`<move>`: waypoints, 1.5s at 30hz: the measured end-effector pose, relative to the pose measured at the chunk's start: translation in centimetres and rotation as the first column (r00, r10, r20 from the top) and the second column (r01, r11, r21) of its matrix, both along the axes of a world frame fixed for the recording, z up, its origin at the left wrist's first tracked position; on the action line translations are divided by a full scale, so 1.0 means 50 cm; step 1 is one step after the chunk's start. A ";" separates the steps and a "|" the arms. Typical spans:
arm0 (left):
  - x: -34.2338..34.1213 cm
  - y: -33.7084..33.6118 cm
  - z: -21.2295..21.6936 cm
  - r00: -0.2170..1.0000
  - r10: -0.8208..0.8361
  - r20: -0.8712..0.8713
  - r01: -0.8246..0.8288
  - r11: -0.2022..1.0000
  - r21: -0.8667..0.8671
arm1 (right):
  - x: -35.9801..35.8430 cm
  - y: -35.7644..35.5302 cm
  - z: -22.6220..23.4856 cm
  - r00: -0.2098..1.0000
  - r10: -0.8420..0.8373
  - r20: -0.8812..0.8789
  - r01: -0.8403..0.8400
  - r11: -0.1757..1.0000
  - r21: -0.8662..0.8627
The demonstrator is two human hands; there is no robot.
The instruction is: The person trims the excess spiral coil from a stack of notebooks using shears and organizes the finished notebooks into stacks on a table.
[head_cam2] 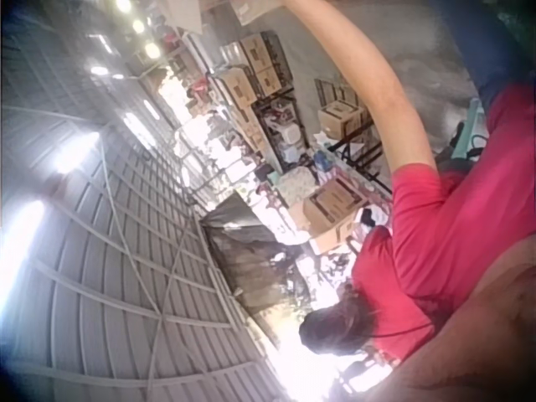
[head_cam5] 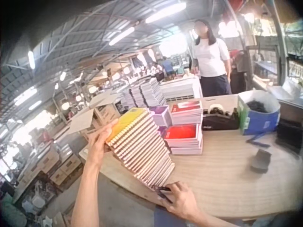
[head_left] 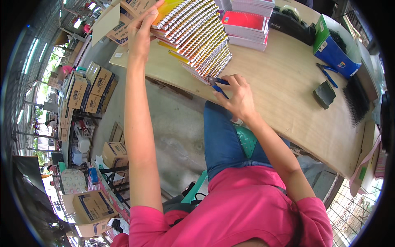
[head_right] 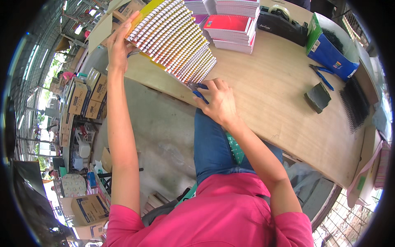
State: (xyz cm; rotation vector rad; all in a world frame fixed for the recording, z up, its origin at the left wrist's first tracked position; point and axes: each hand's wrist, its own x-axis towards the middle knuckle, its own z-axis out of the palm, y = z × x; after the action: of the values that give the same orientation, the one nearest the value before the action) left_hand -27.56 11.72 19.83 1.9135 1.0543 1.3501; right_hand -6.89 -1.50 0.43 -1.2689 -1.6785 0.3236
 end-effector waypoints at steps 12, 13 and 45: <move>-0.011 -0.002 -0.005 1.000 -0.007 -0.011 0.007 1.000 -0.005 | 0.006 0.007 0.000 0.978 0.071 -0.196 -0.103 0.982 -0.159; -0.011 -0.001 -0.003 1.000 -0.011 -0.008 0.011 1.000 -0.003 | 0.006 0.003 -0.008 0.987 0.065 -0.146 -0.080 0.991 -0.105; -0.007 0.004 -0.005 0.993 -0.081 0.088 0.079 0.997 0.023 | 0.042 0.058 0.043 0.940 0.193 -0.283 -0.335 0.688 -0.644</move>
State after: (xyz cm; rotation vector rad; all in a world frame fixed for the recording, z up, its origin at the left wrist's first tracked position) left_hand -27.90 11.93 19.59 1.8707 0.9147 1.3916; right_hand -4.81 1.41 2.56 -1.4398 -1.6183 1.3155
